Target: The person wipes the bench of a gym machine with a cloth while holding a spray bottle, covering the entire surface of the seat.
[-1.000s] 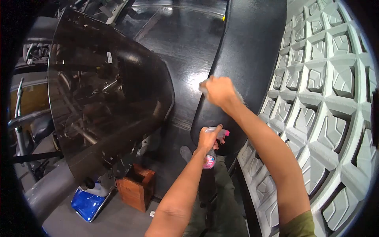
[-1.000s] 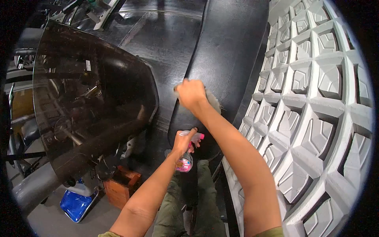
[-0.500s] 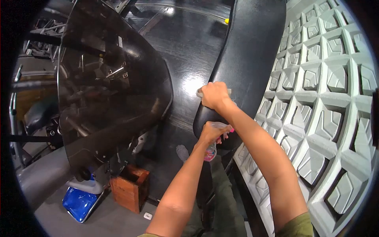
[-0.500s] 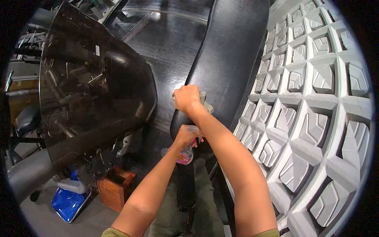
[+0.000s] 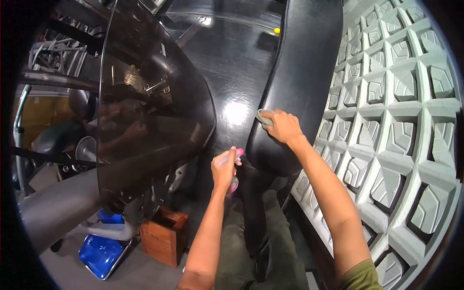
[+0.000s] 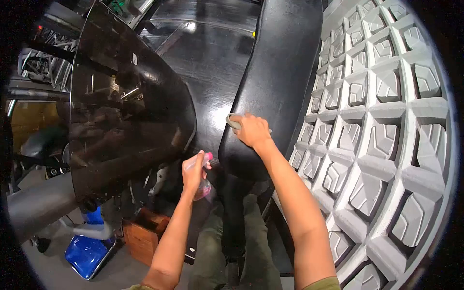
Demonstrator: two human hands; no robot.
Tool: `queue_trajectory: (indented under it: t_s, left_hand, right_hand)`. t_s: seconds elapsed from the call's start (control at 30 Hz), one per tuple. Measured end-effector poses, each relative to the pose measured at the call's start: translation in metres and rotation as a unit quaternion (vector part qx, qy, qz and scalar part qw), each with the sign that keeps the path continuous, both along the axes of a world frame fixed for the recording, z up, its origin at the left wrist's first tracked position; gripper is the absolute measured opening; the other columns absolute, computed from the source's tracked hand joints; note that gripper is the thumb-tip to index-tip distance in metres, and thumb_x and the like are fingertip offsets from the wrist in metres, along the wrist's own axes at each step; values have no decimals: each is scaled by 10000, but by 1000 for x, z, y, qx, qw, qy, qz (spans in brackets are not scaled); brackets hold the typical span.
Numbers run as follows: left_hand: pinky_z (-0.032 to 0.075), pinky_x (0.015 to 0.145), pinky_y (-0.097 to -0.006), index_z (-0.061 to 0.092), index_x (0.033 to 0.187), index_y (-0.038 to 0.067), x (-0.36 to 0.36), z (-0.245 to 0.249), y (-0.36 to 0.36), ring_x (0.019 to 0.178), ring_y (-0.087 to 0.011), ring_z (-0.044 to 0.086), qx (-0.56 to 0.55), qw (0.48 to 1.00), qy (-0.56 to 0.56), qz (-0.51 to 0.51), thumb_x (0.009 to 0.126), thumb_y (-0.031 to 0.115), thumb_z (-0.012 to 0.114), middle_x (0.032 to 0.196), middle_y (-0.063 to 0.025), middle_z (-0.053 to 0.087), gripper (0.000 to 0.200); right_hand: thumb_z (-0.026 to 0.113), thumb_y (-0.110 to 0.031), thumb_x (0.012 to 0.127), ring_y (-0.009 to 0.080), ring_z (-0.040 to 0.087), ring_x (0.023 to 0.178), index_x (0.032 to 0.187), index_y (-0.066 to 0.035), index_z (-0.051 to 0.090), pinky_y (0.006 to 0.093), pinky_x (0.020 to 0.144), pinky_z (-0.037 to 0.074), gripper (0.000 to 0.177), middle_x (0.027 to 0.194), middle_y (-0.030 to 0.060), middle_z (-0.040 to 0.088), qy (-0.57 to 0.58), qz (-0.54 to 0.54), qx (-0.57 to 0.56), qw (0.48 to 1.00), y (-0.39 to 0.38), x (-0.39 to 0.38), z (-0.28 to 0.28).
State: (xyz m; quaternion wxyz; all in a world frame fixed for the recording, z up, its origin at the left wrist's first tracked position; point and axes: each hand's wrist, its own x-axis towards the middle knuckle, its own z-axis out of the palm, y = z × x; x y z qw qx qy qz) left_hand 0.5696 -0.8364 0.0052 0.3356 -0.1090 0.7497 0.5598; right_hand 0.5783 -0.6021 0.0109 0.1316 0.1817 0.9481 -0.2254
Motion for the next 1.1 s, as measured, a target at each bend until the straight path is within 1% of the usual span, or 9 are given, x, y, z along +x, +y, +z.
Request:
queue_trajectory:
  t_s: [0.3,0.53,0.67,0.7,0.8,0.83,0.93,1.03,1.1]
  left_hand:
    - [409,471,-281,730,723,40,-10,-15,30,503,-94,567,-135,988,76,-16,901,459,610,568,-25,629,470]
    - [381,450,-249,715,765,35,-2,0,8,484,-76,529,-87,995,36,9,919,424,641,629,-25,646,425]
    - [374,461,-247,684,754,19,16,4,-9,502,-79,512,-70,997,15,-18,922,386,656,662,-34,644,405]
    - [381,469,-246,679,748,19,21,4,-13,512,-79,514,-80,996,13,-25,915,375,667,668,-34,645,394]
    - [404,525,-246,664,753,29,36,2,-23,564,-59,505,-83,996,20,-32,885,308,718,672,1,622,314]
    - [411,554,-246,665,759,26,41,-3,-26,595,-50,503,-75,996,33,-32,874,296,734,671,9,615,302]
    - [423,635,-244,655,824,24,53,-11,-32,669,-40,474,-63,997,36,-34,878,236,734,684,31,576,232]
    - [433,613,-246,646,885,39,58,-13,-31,644,-43,489,-54,996,67,-30,906,212,698,687,31,562,181]
    - [439,592,-244,648,890,41,56,-3,-28,629,-47,514,-43,998,38,-8,910,221,692,697,26,577,186]
  right_hand:
    - [716,-246,803,350,691,905,1209,-309,646,482,798,540,417,1108,137,647,25,-9,33,999,-20,12,-6]
    - [702,-266,788,299,703,876,1107,-327,679,421,708,551,325,1040,127,666,-61,295,34,953,-35,36,-3]
    - [663,-227,800,280,705,878,1080,-271,702,395,722,560,286,1004,115,683,-73,176,112,975,-19,-4,2]
    - [645,-216,813,268,707,890,1040,-222,720,375,735,562,239,998,98,702,-25,93,99,990,-17,-12,1]
    - [629,-204,828,247,708,914,998,-202,739,356,741,561,203,987,77,722,-45,90,61,993,-23,-30,-3]
    - [643,-213,810,230,706,944,970,-195,754,356,770,554,195,987,63,732,-122,136,96,978,-33,-37,-3]
    - [649,-241,768,265,706,916,965,-146,747,397,801,541,240,959,113,725,-145,266,72,950,-61,-23,-7]
    - [641,-260,769,284,707,901,1004,-208,746,402,793,546,262,960,114,723,-143,278,73,947,-68,-12,-6]
    - [644,-260,798,277,702,937,1045,-239,735,390,812,543,265,1012,101,713,-141,206,47,967,-48,-10,4]
